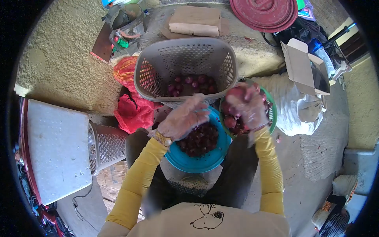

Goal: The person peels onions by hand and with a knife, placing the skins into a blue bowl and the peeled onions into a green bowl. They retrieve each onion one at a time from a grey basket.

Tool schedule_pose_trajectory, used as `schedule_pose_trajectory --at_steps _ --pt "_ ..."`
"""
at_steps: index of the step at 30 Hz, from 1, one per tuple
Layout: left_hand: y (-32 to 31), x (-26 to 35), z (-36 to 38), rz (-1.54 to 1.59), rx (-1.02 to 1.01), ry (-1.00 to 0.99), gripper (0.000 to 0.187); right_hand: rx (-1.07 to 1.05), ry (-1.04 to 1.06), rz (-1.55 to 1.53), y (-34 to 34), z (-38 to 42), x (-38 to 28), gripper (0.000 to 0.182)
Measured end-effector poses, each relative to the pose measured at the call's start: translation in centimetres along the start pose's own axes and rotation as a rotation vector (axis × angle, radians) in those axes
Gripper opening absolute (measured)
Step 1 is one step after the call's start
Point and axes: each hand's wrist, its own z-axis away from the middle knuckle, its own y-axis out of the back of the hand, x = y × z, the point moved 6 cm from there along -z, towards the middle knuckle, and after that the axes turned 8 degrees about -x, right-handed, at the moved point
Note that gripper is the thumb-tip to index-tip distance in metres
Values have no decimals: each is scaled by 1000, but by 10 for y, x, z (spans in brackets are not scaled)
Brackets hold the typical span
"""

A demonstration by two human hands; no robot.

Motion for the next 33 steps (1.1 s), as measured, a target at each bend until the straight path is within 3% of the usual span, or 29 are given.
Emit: schedule_pose_trajectory --at_steps 1,2,4,5,8,12,14,16,18,20,22,24,25,27,33 --pt "-6 -11 -2 143 -66 94 54 -71 -87 -85 -27 6 -14 48" --pt "-13 -11 1 139 -64 90 54 -38 26 137 -37 4 2 47" --pt "-39 0 10 -381 -201 -87 58 -47 129 267 -66 14 -18 46" --pt "-37 -9 13 32 -157 -11 59 -49 129 266 -76 18 -19 46" --pt "-34 -8 22 41 -146 -95 52 -26 77 230 -92 29 -23 48" --pt "-45 7 33 100 -118 -122 56 -13 173 -8 -103 40 -33 54" --pt "-48 15 35 24 -156 -193 57 -129 129 134 -110 47 -30 50" --pt "-50 21 45 16 -149 -170 55 -180 153 7 -116 51 -35 47" --pt "-44 22 60 7 -136 -144 53 -264 2 -193 -121 60 -36 47" --pt "-28 22 79 -383 22 -71 56 -266 -47 -290 -121 69 -35 43" --pt "-32 29 95 -473 17 -113 57 -265 -97 -385 -124 76 -22 40" --pt "-41 38 107 -561 9 -158 58 -180 17 -98 -124 77 -8 26" --pt "-44 40 111 -676 37 -101 64 -180 17 -98 -124 80 -9 26" --pt "-41 33 117 -789 66 -42 71 -123 153 207 -123 84 -24 23" --pt "-19 9 114 -756 127 -255 73 -18 -57 345 -109 81 3 33"
